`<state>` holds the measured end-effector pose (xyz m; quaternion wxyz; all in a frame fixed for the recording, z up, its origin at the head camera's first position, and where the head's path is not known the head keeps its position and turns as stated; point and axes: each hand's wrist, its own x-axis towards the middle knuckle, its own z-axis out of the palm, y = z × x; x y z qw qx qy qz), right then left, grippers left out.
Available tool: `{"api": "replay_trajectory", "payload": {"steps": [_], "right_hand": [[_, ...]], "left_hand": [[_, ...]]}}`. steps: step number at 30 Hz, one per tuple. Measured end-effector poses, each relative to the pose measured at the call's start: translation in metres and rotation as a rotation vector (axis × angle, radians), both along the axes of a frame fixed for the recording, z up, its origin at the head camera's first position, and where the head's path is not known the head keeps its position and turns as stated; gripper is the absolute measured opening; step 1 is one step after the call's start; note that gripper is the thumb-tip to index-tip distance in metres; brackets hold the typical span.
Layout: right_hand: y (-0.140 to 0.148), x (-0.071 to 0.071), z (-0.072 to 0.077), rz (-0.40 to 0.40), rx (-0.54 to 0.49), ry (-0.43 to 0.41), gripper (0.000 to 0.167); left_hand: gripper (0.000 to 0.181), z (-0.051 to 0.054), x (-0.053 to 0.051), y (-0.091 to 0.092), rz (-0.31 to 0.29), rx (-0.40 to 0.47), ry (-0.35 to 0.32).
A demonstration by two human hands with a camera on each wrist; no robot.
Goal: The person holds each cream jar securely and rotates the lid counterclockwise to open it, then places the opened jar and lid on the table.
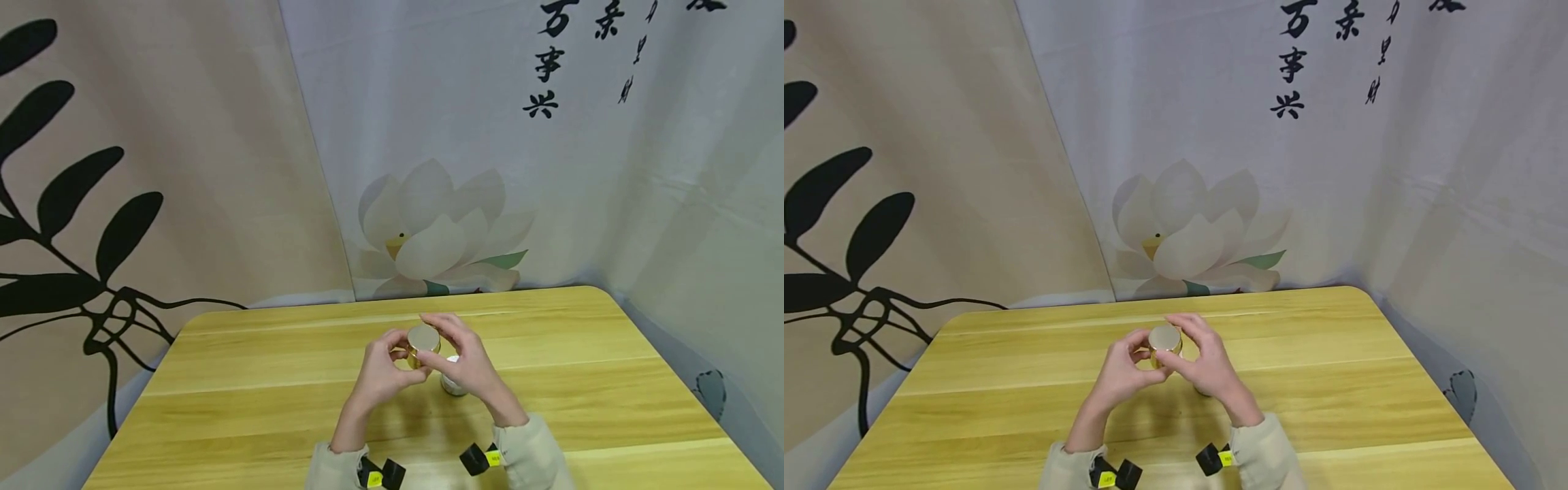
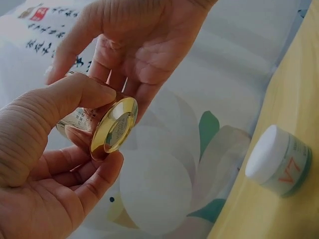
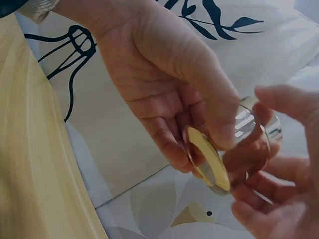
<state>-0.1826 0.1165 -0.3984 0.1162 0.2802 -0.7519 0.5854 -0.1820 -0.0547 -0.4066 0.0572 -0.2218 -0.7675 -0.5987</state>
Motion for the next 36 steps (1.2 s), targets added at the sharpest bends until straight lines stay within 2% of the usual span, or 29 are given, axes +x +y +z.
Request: {"api": "replay_trajectory", "payload": {"steps": [4,7,10,18,24,29,36], "right_hand": [[-0.0042,0.0018,-0.0013,-0.090,-0.014,-0.028,0.049],[-0.0062,0.0030,-0.0007,-0.118,-0.033,-0.035,0.046],[-0.0060,0.0026,-0.0006,-0.106,-0.038,-0.025,0.042],[-0.0031,0.0006,-0.0028,-0.010,-0.027,-0.003,0.038],[-0.0071,0.0017,-0.0011,-0.072,-0.041,-0.023,0.047],[-0.0092,0.0016,0.0004,-0.106,-0.075,-0.037,0.041],[-0.0051,0.0000,-0.0025,-0.013,-0.050,0.018,0.037]], "left_hand": [[0.037,-0.0007,-0.0005,-0.0005,0.008,0.013,0.006],[0.039,0.0003,-0.0001,-0.0008,0.017,0.011,0.010],[0.039,0.0016,0.0001,-0.0010,0.019,0.006,0.005],[0.038,0.0003,-0.0016,-0.0029,0.006,0.005,0.006],[0.038,0.0010,-0.0007,-0.0026,0.014,0.016,-0.008],[0.037,0.0011,-0.0011,-0.0003,0.032,-0.005,-0.011],[0.037,-0.0002,-0.0012,-0.0007,0.031,-0.001,-0.019]]}}
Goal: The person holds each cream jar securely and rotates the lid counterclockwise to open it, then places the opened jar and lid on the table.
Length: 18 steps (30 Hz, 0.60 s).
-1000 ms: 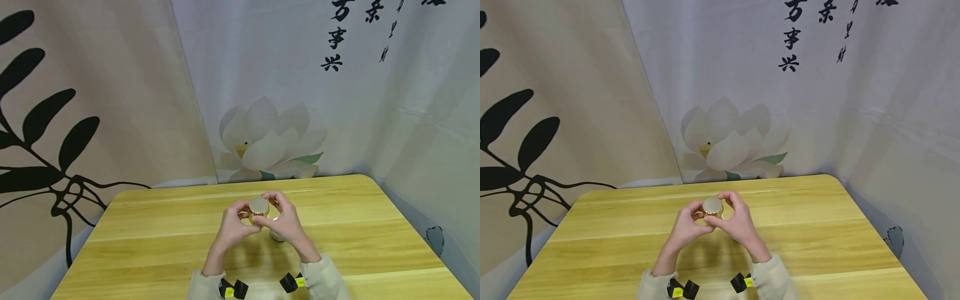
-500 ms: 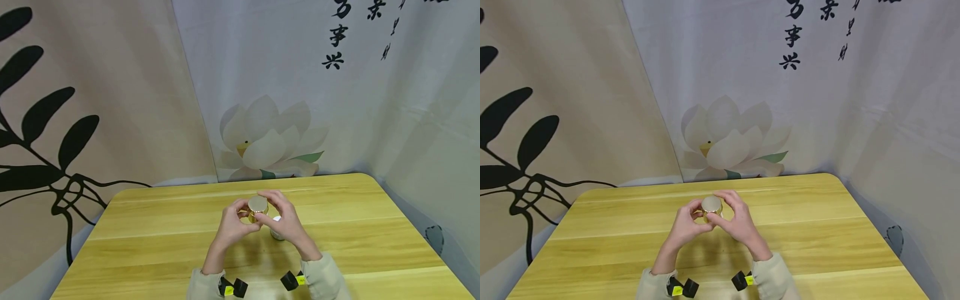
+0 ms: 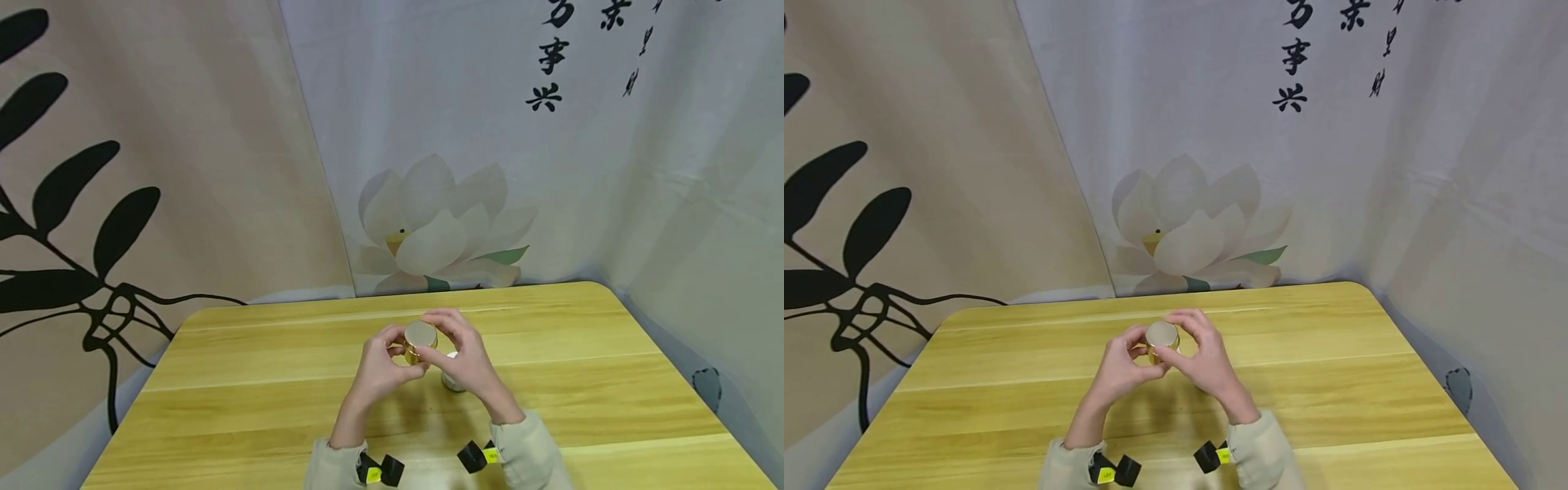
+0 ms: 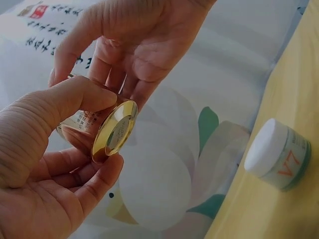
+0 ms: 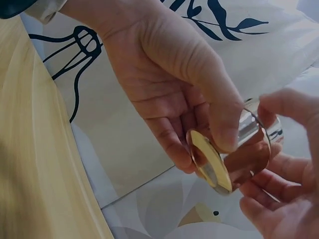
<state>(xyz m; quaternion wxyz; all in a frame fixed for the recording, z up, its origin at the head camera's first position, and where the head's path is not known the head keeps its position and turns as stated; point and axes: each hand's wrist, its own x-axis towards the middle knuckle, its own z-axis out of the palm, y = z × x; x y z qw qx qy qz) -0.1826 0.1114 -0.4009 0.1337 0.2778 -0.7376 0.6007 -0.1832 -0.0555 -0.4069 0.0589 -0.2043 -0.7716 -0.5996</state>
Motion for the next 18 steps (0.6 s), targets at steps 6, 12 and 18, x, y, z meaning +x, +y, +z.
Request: {"api": "replay_trajectory", "payload": {"steps": [6,12,18], "right_hand": [[0.0006,-0.0007,-0.0024,-0.005,0.028,-0.005,0.045],[-0.0027,-0.0015,-0.0028,-0.070,-0.022,-0.056,0.041],[0.0001,-0.0016,-0.0013,-0.025,0.024,-0.019,0.036]], "left_hand": [[0.037,-0.0032,0.0002,-0.0022,-0.026,0.030,0.021],[0.036,-0.0044,-0.0002,-0.0027,-0.015,0.023,0.018],[0.040,-0.0026,0.0015,-0.0037,-0.009,0.013,0.000]]}}
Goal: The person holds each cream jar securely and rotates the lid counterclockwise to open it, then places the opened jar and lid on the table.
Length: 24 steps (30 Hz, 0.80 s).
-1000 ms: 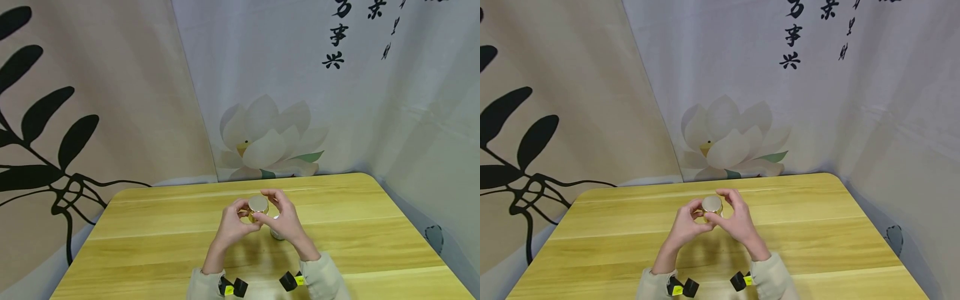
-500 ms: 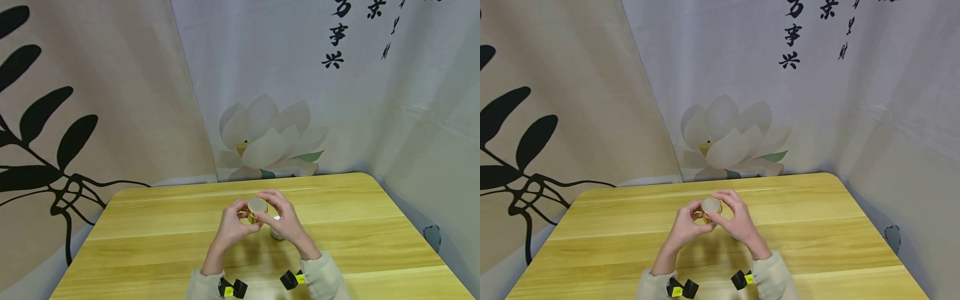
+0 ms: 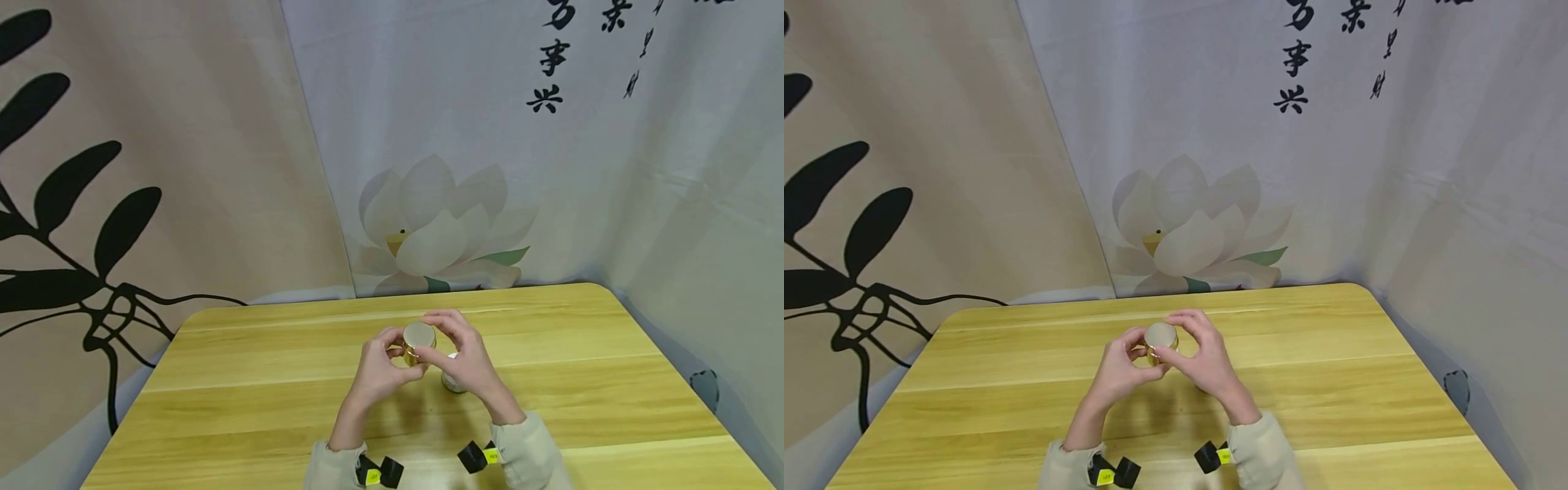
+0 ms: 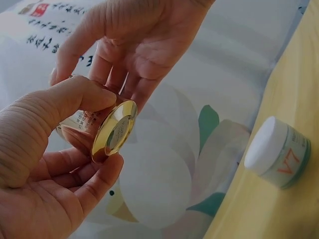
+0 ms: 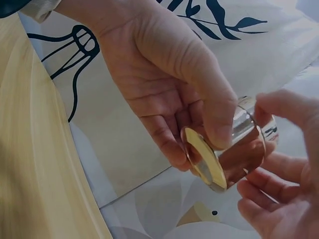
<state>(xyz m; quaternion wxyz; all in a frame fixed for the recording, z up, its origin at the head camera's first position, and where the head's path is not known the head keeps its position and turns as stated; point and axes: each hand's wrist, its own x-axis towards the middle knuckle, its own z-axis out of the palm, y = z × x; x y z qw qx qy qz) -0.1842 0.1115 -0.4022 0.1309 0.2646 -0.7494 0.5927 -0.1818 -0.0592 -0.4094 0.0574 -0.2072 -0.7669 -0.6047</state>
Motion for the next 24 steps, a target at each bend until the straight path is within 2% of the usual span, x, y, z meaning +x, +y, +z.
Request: {"api": "replay_trajectory", "payload": {"steps": [5,9,13,16,22,24], "right_hand": [[0.0001,-0.0003,-0.0011,0.028,0.033,0.049,0.041],[-0.0017,0.0002,-0.0017,-0.009,-0.002,0.019,0.044],[-0.0030,-0.0002,-0.0019,-0.034,-0.030,-0.022,0.041],[-0.0023,-0.0006,-0.0017,-0.031,-0.024,-0.023,0.037],[0.0001,-0.0007,-0.0028,0.034,0.028,0.044,0.039],[0.0002,-0.0004,-0.0031,0.032,0.050,0.058,0.043]], "left_hand": [[0.039,-0.0017,-0.0010,-0.0001,-0.009,0.012,-0.003],[0.039,-0.0028,-0.0013,0.0001,-0.007,0.007,-0.006],[0.040,-0.0015,-0.0009,0.0000,0.001,0.003,-0.017],[0.040,-0.0012,-0.0008,0.0000,0.003,-0.001,-0.007],[0.039,-0.0017,-0.0013,-0.0002,0.001,-0.010,0.005],[0.039,-0.0024,-0.0014,-0.0001,0.000,-0.011,0.009]]}}
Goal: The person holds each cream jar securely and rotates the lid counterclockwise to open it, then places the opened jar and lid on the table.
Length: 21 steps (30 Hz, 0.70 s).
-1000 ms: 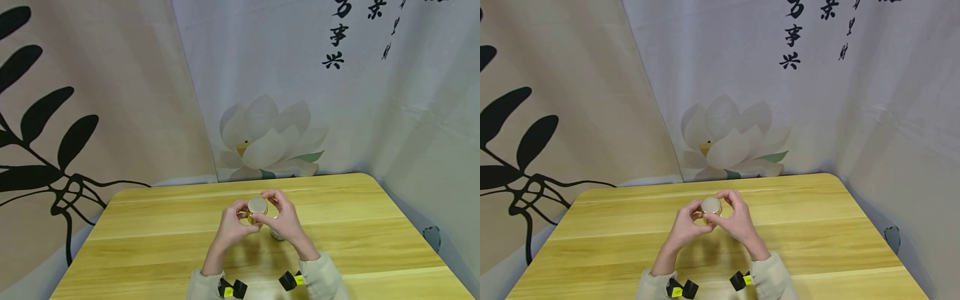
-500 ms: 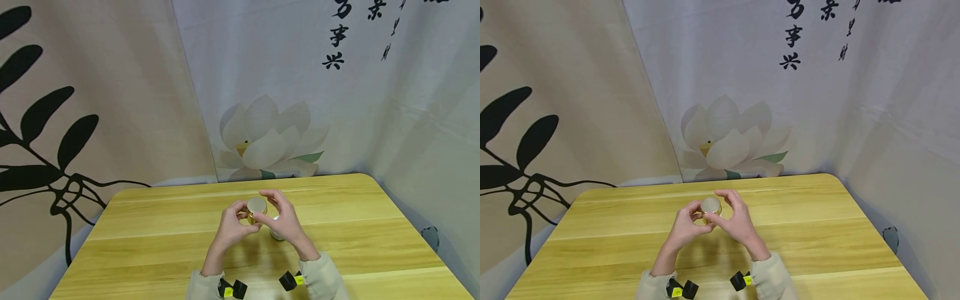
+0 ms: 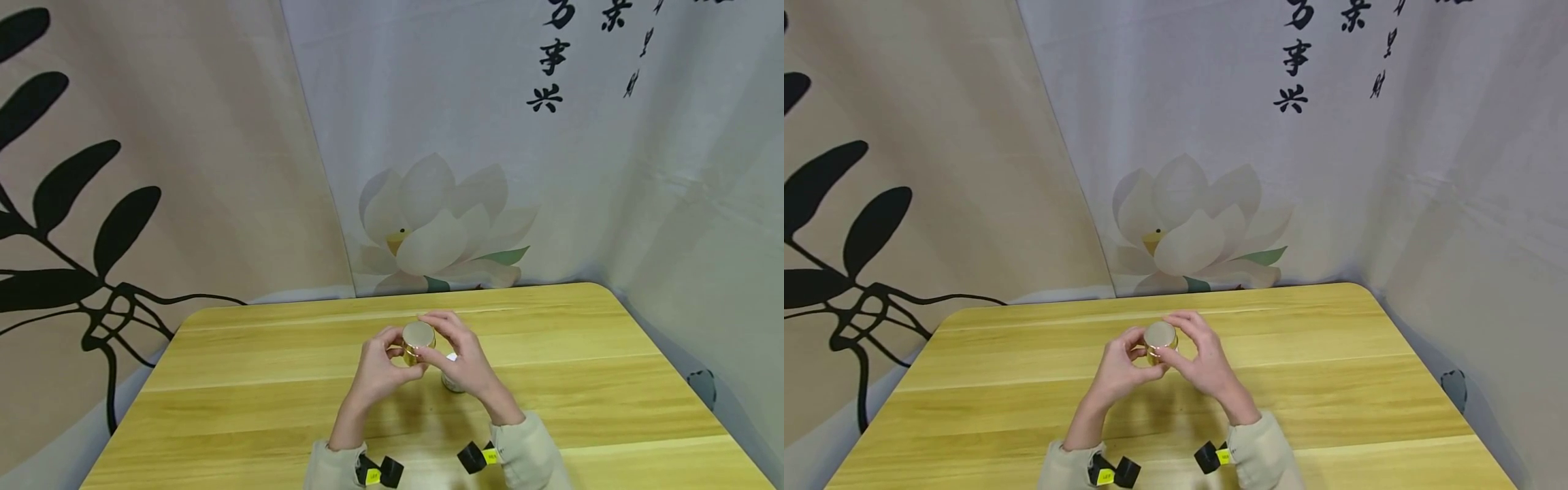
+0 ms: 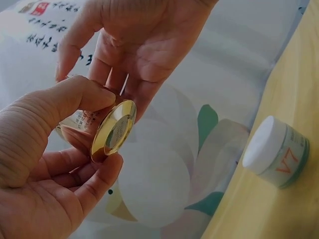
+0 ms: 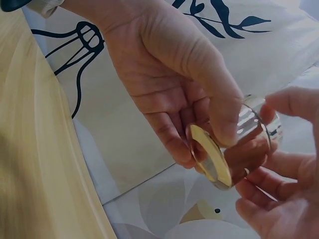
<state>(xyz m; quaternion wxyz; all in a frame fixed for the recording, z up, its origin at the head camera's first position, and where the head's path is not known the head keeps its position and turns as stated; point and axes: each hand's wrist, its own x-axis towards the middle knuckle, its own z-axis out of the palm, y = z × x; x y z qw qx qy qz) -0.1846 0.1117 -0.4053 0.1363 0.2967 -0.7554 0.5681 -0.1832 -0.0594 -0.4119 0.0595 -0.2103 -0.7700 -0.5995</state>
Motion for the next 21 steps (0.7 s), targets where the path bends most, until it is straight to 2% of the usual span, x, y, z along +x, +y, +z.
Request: {"api": "replay_trajectory", "payload": {"steps": [4,8,14,18,21], "right_hand": [[-0.0024,0.0011,0.0012,-0.031,-0.024,-0.045,0.048],[-0.0047,0.0012,0.0029,-0.045,-0.079,-0.088,0.043],[-0.0031,-0.0002,0.0013,-0.027,-0.058,-0.058,0.037],[-0.0022,-0.0008,0.0003,0.021,-0.027,-0.007,0.040],[-0.0027,-0.0006,0.0003,0.019,-0.017,0.002,0.045]], "left_hand": [[0.039,-0.0001,0.0002,-0.0002,0.004,0.004,-0.004],[0.038,0.0012,0.0007,-0.0002,0.008,0.005,-0.006],[0.039,0.0006,-0.0001,-0.0006,0.007,-0.004,0.001],[0.040,-0.0004,-0.0013,-0.0011,0.006,0.000,-0.007],[0.040,-0.0021,-0.0019,-0.0012,0.004,-0.001,-0.006]]}}
